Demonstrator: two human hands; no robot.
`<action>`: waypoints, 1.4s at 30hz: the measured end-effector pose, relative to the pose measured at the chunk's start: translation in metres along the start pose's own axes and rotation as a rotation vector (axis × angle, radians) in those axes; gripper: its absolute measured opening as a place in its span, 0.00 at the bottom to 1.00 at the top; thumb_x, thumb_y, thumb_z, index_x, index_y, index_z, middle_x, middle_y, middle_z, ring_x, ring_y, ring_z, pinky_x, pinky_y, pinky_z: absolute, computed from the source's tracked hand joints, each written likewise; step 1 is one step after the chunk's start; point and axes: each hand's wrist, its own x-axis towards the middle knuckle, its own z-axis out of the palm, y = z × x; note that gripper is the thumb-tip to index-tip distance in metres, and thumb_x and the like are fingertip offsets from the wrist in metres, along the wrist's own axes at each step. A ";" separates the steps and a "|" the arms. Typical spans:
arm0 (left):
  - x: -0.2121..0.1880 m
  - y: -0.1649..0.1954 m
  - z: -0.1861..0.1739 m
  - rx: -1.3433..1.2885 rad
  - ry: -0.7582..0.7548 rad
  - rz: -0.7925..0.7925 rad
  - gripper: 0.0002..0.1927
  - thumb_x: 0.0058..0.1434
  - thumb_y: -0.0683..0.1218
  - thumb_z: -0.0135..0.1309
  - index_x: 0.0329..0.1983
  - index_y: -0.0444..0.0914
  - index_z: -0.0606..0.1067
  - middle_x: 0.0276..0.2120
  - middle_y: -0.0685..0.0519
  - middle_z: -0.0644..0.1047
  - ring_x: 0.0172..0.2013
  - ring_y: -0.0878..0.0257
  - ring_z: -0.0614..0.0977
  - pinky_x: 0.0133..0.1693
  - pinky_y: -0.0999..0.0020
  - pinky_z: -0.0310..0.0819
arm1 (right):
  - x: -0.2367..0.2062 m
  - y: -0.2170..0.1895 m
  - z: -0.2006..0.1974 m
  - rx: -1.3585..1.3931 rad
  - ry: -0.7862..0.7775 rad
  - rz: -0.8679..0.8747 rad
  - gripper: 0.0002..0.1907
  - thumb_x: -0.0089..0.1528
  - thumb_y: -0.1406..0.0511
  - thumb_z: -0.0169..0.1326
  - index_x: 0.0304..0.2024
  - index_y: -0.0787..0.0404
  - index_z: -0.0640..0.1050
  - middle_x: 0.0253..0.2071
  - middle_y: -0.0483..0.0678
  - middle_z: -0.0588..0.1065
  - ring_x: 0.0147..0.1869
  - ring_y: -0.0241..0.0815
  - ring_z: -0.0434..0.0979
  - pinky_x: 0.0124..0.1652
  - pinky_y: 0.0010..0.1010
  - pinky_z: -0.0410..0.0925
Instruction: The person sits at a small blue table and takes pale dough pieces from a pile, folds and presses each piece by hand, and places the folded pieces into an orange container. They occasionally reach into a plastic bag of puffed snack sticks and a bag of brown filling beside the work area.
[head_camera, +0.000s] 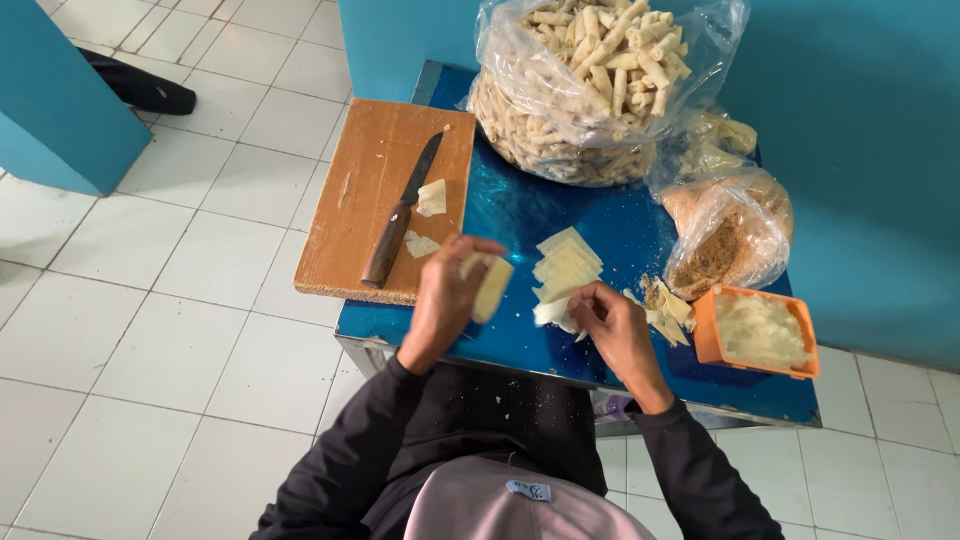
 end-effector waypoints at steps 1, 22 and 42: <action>0.005 -0.004 -0.005 0.048 0.027 -0.010 0.08 0.67 0.39 0.52 0.47 0.36 0.78 0.43 0.46 0.79 0.44 0.53 0.83 0.44 0.62 0.76 | 0.000 0.003 -0.001 -0.138 0.040 0.002 0.06 0.66 0.66 0.56 0.40 0.60 0.82 0.26 0.42 0.80 0.28 0.28 0.78 0.27 0.21 0.67; -0.020 -0.011 0.036 0.645 -0.194 0.334 0.22 0.62 0.40 0.51 0.61 0.37 0.74 0.63 0.45 0.72 0.65 0.48 0.68 0.59 0.50 0.65 | -0.015 0.015 -0.011 -0.225 0.037 0.201 0.09 0.65 0.63 0.57 0.35 0.63 0.81 0.22 0.45 0.79 0.22 0.32 0.73 0.25 0.25 0.65; -0.067 -0.003 0.079 0.680 -0.436 0.391 0.37 0.61 0.60 0.57 0.69 0.38 0.66 0.67 0.46 0.66 0.70 0.57 0.62 0.66 0.40 0.48 | -0.026 -0.010 -0.078 -0.807 0.202 -0.338 0.07 0.66 0.62 0.57 0.36 0.57 0.81 0.37 0.47 0.80 0.40 0.48 0.79 0.41 0.37 0.69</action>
